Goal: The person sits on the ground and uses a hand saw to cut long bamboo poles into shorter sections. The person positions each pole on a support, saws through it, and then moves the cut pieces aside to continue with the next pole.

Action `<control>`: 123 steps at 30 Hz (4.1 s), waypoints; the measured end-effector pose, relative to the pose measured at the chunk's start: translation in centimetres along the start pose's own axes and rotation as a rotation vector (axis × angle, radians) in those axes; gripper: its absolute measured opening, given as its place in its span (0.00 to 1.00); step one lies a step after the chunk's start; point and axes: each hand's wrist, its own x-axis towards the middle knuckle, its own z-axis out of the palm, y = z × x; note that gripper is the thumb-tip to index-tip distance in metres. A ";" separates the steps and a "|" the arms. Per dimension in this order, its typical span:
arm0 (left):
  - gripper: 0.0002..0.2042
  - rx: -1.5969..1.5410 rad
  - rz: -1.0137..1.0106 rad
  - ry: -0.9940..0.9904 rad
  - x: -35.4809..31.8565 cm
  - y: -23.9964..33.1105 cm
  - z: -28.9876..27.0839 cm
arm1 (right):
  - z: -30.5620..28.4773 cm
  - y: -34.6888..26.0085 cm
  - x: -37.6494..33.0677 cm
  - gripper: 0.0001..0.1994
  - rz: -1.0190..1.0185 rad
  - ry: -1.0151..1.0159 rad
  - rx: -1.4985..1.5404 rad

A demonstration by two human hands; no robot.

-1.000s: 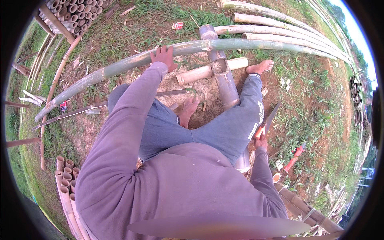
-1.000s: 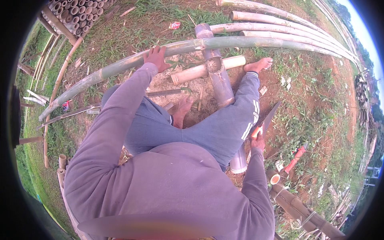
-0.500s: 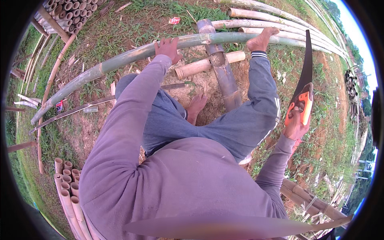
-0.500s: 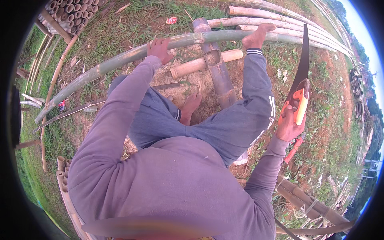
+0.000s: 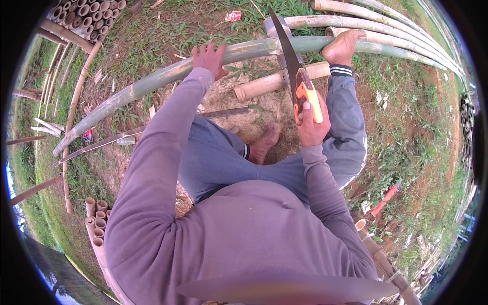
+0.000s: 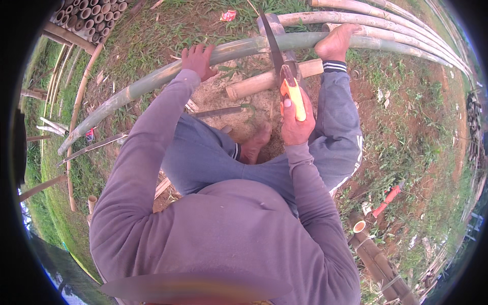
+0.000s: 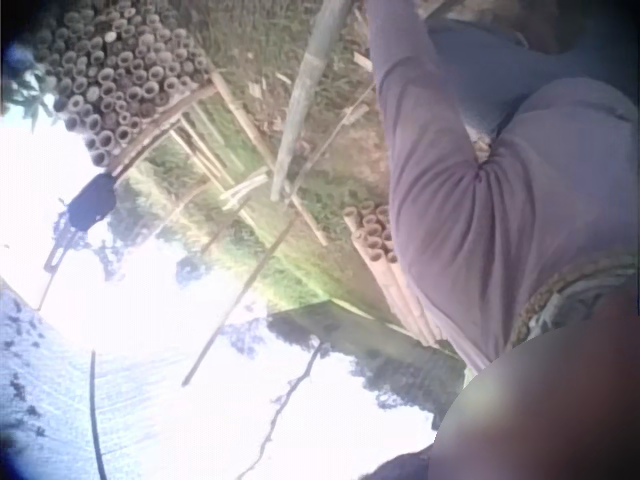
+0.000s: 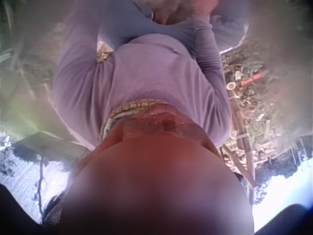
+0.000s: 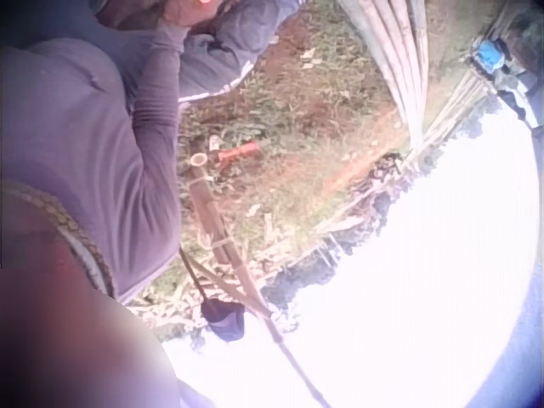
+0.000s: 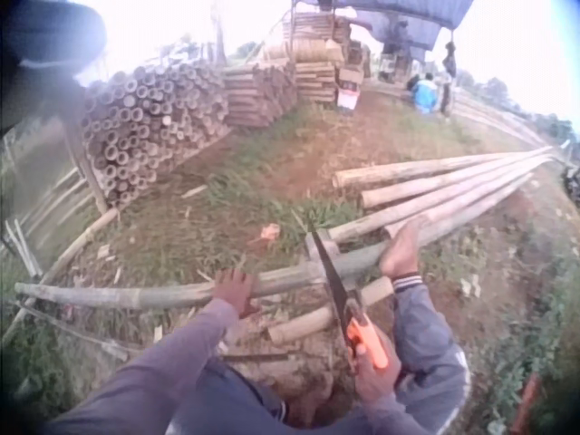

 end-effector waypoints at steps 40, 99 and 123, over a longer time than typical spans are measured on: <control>0.32 -0.130 0.082 -0.262 4.6 -2.7 -0.6 | 4.4 3.7 4.1 0.22 0.020 -0.068 -0.272; 0.27 -0.198 0.107 -0.206 4.4 -2.7 0.7 | -0.8 -3.3 -6.0 0.24 0.175 -0.080 -0.176; 0.32 -0.193 0.114 -0.260 4.9 -2.9 -0.6 | 7.5 1.4 9.1 0.17 0.060 -0.104 -0.244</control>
